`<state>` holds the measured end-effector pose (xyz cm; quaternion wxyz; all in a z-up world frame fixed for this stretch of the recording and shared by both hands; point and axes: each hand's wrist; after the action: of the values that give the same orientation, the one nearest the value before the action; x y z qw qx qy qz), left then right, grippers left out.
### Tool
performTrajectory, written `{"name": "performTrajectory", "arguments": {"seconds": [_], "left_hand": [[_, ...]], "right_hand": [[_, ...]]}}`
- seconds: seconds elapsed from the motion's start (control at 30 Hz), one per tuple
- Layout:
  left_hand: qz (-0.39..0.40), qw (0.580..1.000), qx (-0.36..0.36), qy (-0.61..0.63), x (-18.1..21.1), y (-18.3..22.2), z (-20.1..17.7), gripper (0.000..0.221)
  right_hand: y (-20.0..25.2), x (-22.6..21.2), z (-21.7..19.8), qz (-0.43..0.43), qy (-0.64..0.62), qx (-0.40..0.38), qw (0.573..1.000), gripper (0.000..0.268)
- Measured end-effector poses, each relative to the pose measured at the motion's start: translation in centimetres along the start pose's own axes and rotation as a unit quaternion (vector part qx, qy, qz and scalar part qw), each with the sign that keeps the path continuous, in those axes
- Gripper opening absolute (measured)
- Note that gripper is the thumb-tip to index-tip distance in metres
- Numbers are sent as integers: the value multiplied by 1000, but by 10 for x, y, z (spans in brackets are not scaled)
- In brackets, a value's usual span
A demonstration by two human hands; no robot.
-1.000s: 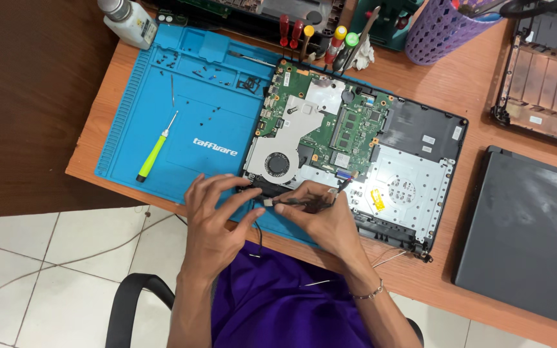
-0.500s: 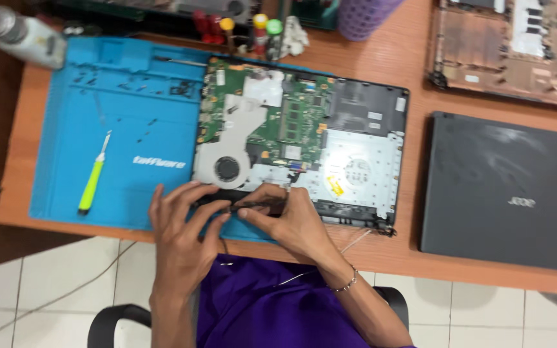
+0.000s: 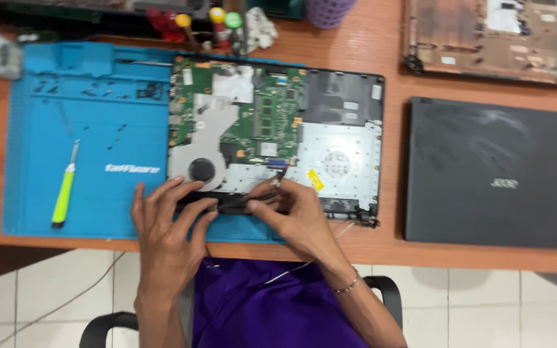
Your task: The person works on the internal components of a laptop, handling small cables and connectors inside the chassis by hand.
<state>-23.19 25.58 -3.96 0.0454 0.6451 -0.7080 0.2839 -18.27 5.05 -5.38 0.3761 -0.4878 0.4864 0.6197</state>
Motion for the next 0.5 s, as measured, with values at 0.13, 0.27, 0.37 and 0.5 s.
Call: {"name": "performTrajectory", "arguments": {"seconds": [0.13,0.27,0.37,0.5], "left_hand": [[-5,1000,10,-2,-3,4,-6,19],[-46,998,42,10,-13,13,-15,20],[-89,992,87,-4,-26,20,-21,14],[-118,986,119,-18,-38,28,-26,11]], "right_hand": [[0,2,-1,20,43,9,999,18],[-2,-7,3,20,61,12,998,16],[-4,-13,4,13,76,15,997,17],[-8,-15,5,12,66,17,998,18]]}}
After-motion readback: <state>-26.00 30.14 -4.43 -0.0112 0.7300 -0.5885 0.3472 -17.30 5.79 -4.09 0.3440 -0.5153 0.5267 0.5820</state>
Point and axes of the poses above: each hand's wrist, its own y-axis away from the middle knuckle, its own z-axis out of the palm, x = y × z, and after that the axes turned 5 degrees about -y, right-handed
